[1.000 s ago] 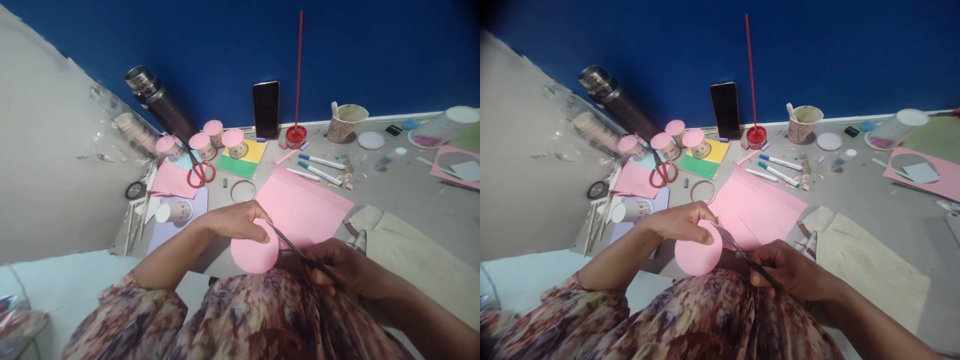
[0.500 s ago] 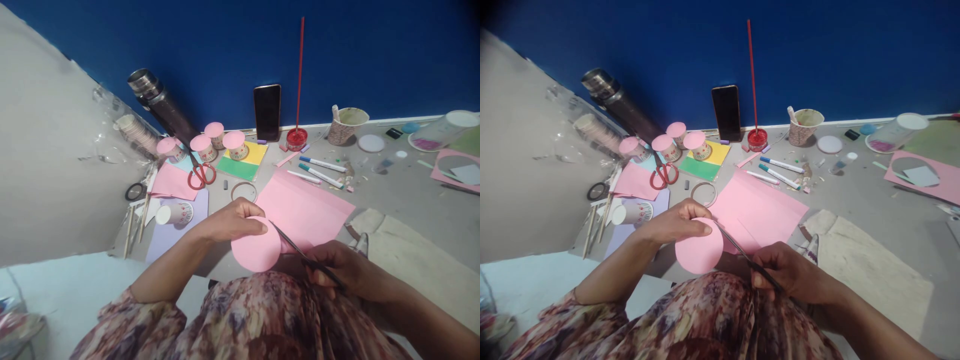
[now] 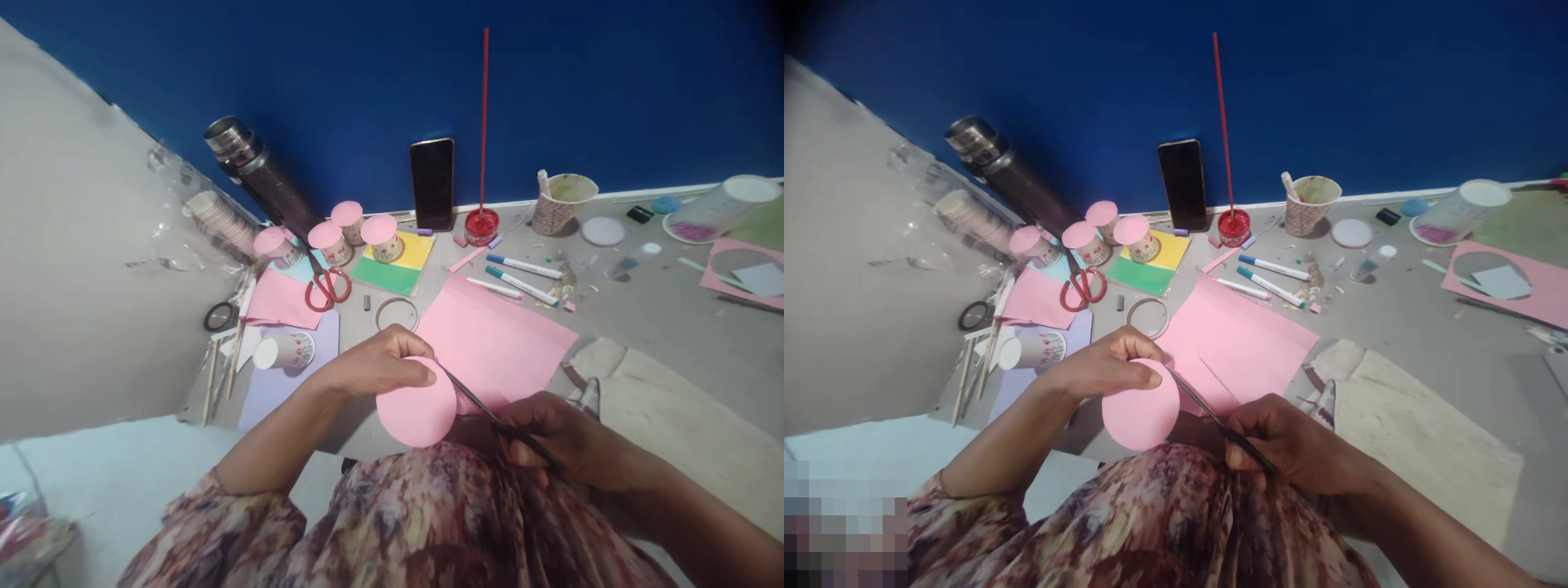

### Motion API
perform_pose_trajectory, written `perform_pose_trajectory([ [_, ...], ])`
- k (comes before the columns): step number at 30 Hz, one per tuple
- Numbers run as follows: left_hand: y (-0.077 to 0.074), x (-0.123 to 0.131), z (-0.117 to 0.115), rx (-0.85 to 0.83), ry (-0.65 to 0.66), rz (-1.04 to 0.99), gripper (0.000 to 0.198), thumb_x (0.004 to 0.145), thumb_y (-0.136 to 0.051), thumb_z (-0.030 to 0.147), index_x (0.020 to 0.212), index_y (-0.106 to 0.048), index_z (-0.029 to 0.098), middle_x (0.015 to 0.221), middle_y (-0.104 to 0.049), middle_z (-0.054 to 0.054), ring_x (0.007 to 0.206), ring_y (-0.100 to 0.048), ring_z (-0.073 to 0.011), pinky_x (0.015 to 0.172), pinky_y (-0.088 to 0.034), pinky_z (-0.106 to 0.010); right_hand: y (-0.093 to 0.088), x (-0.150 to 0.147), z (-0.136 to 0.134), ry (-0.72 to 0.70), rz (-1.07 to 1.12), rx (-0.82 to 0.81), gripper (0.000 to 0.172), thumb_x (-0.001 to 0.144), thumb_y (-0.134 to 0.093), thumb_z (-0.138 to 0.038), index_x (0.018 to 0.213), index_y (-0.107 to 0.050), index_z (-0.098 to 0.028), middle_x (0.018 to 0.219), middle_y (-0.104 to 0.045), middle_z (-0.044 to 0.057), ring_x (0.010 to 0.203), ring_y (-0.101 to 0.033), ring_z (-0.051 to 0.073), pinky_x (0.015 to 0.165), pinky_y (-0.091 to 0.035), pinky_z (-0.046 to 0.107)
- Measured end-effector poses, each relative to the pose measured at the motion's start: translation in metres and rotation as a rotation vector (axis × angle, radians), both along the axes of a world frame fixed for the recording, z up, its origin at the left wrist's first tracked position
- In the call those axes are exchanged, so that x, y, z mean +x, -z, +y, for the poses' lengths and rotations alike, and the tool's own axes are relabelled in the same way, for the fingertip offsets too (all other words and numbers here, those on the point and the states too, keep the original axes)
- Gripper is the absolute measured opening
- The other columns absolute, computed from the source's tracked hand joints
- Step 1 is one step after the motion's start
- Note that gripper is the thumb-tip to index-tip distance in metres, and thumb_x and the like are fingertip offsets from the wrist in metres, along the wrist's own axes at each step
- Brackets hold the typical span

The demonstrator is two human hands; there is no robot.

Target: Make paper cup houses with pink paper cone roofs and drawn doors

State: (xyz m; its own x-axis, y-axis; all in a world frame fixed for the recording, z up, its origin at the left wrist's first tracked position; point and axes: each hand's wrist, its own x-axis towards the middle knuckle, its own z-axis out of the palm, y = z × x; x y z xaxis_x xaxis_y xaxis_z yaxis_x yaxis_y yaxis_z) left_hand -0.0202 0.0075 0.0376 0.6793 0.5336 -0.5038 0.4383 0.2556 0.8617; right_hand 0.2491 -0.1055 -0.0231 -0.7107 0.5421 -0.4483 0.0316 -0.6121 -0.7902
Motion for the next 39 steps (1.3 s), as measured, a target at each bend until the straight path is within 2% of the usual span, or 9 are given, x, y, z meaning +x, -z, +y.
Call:
perform_pose_trajectory([
  [10, 0.0009, -0.0005, -0.0007, -0.056, 0.056, -0.064, 0.025, 0.074, -0.074, 0.033, 0.061, -0.063, 0.015, 0.063, -0.056, 0.002, 0.063, -0.045, -0.0108, 0.059, -0.036, -0.023, -0.0017, -0.0001, 0.0019, -0.02, 0.017, 0.012, 0.063, 0.074, -0.081, -0.075, 0.068, -0.061, -0.016, 0.056, -0.049, -0.004, 0.05, -0.035, 0.007, 0.048, -0.027, 0.022],
  [14, 0.0021, -0.0002, 0.0001, -0.049, 0.074, -0.059, 0.023, 0.075, -0.074, 0.033, 0.063, -0.066, 0.014, 0.062, -0.055, 0.003, 0.063, -0.045, -0.0109, 0.058, -0.036, -0.023, 0.0011, 0.0006, 0.0007, -0.018, 0.021, 0.017, 0.062, 0.076, -0.081, -0.074, 0.069, -0.061, -0.016, 0.057, -0.051, -0.003, 0.051, -0.038, 0.007, 0.048, -0.028, 0.022],
  [24, -0.002, 0.0013, 0.0019, -0.028, 0.081, -0.051, 0.02, 0.074, -0.072, 0.03, 0.064, -0.068, 0.013, 0.057, -0.053, 0.004, 0.058, -0.045, -0.0099, 0.06, -0.045, -0.023, 0.0029, 0.001, -0.0008, -0.024, 0.026, 0.028, 0.059, 0.082, -0.077, -0.071, 0.071, -0.062, -0.015, 0.055, -0.052, -0.003, 0.048, -0.041, 0.006, 0.047, -0.027, 0.021],
  [30, -0.0018, 0.0021, 0.0005, -0.032, 0.086, -0.074, 0.018, 0.076, -0.071, 0.026, 0.063, -0.072, 0.014, 0.063, -0.062, 0.002, 0.06, -0.049, -0.0104, 0.063, -0.046, -0.023, 0.0006, 0.0005, 0.0005, -0.031, 0.01, 0.029, 0.063, 0.077, -0.079, -0.076, 0.069, -0.061, -0.016, 0.055, -0.053, -0.003, 0.049, -0.041, 0.007, 0.047, -0.027, 0.021],
  [39, -0.0071, 0.0064, 0.0015, -0.019, 0.035, -0.041, 0.011, 0.069, -0.076, 0.022, 0.06, -0.074, 0.015, 0.053, -0.058, 0.004, 0.054, -0.049, -0.0106, 0.061, -0.05, -0.024, 0.0034, 0.0023, -0.0008, -0.029, 0.021, 0.035, 0.056, 0.081, -0.079, -0.069, 0.072, -0.065, -0.015, 0.056, -0.054, -0.003, 0.049, -0.042, 0.007, 0.048, -0.029, 0.022],
])
